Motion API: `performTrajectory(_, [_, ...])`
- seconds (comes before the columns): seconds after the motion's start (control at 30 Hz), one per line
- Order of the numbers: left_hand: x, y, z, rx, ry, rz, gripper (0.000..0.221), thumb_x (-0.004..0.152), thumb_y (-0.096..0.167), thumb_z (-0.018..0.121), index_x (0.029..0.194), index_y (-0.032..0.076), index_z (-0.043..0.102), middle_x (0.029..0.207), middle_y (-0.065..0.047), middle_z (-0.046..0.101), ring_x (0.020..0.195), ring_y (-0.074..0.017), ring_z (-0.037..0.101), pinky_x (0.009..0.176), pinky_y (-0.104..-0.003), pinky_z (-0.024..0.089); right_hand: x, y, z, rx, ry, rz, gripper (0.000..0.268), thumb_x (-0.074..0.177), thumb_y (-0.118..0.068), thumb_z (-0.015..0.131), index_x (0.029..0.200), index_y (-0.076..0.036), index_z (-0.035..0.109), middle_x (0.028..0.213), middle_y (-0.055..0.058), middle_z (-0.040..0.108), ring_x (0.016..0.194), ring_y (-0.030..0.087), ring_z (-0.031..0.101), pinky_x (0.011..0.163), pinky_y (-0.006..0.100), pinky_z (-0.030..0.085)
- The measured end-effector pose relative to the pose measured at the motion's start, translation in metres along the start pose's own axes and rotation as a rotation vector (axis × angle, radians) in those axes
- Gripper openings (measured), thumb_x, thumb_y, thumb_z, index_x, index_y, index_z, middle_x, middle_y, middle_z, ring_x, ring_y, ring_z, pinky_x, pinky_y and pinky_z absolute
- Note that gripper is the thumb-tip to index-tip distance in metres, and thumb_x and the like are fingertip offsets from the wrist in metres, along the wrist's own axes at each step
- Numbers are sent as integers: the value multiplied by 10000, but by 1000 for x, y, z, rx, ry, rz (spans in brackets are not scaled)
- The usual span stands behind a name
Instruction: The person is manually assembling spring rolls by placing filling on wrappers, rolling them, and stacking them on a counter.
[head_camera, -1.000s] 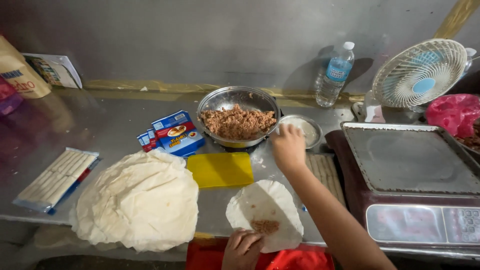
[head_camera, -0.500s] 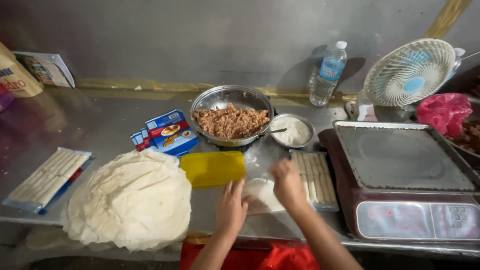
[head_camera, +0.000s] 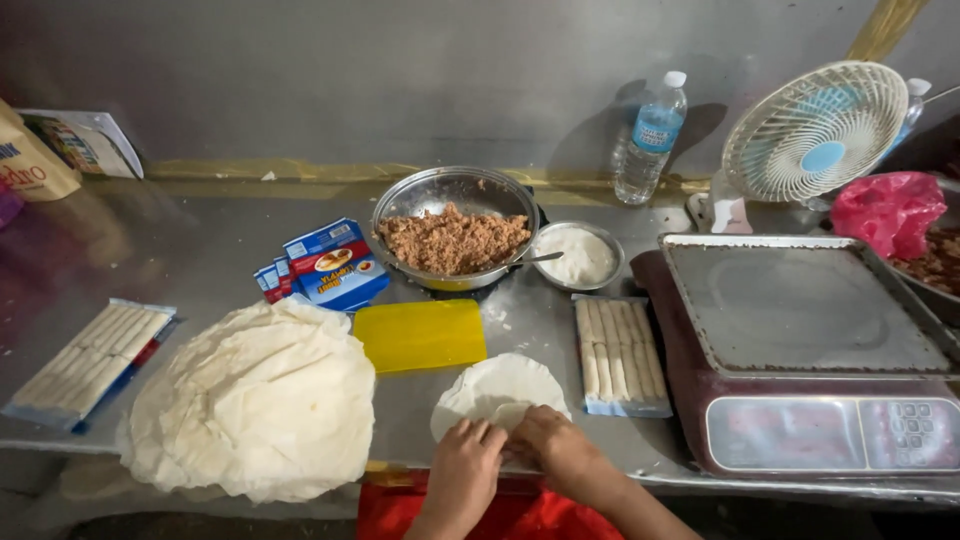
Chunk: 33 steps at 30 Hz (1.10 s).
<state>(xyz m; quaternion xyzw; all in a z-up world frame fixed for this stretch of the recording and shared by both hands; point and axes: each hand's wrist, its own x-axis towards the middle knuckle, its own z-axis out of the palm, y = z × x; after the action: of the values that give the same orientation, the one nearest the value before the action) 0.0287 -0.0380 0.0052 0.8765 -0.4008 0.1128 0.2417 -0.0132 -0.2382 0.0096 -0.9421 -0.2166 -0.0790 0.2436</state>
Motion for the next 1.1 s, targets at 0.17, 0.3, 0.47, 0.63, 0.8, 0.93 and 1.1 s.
performTrajectory(0.17, [8,0,11,121,174,-20,70,808,127,722,745,155,711,957,-77,570,828,-357,550,645,-506,493,-15,-5,11,-63,311,104,116,805,-13,633,866,-89,695,920,81,673,876,306,592,700,429,509])
performTrajectory(0.3, [9,19,14,207,114,123,199,898,137,727,1090,91,751,1119,-90,693,1054,-314,604,908,-475,480,-33,-14,18,-443,145,311,486,822,-282,741,1234,-104,553,1098,95,599,966,279,586,841,438,488])
performTrajectory(0.47, [27,8,8,56,89,87,158,819,133,819,976,147,819,949,-43,772,946,-288,657,827,-465,503,-42,5,32,-590,101,547,327,822,-122,602,1124,-224,534,813,28,659,600,324,698,485,459,554])
performTrajectory(0.63, [29,5,-8,-211,-120,-257,673,874,67,749,1490,178,501,1116,-85,745,997,-252,691,885,-378,586,-8,-53,25,-363,357,230,395,900,-53,713,1290,-101,671,1343,167,673,1183,351,693,885,362,665])
performTrajectory(0.8, [-5,-18,-49,-230,-186,-412,328,896,6,577,1167,190,589,1125,-48,632,1083,-266,607,806,-419,526,2,-45,45,-561,285,114,465,906,-103,552,1369,-64,575,1319,231,584,1247,402,561,1017,549,451])
performTrajectory(0.93, [-20,-11,-38,-102,-41,-545,82,989,217,613,927,188,568,950,-46,671,789,-289,691,638,-449,538,0,-38,59,-710,241,70,595,885,-162,627,1455,-86,477,1284,268,613,1187,422,623,1050,568,491])
performTrajectory(1.1, [-16,-8,7,-167,158,-281,264,945,151,690,1198,146,618,1034,-67,745,855,-232,732,732,-350,615,-10,-26,34,-255,264,231,637,738,132,605,1348,-36,530,1331,165,659,1026,323,746,686,398,685])
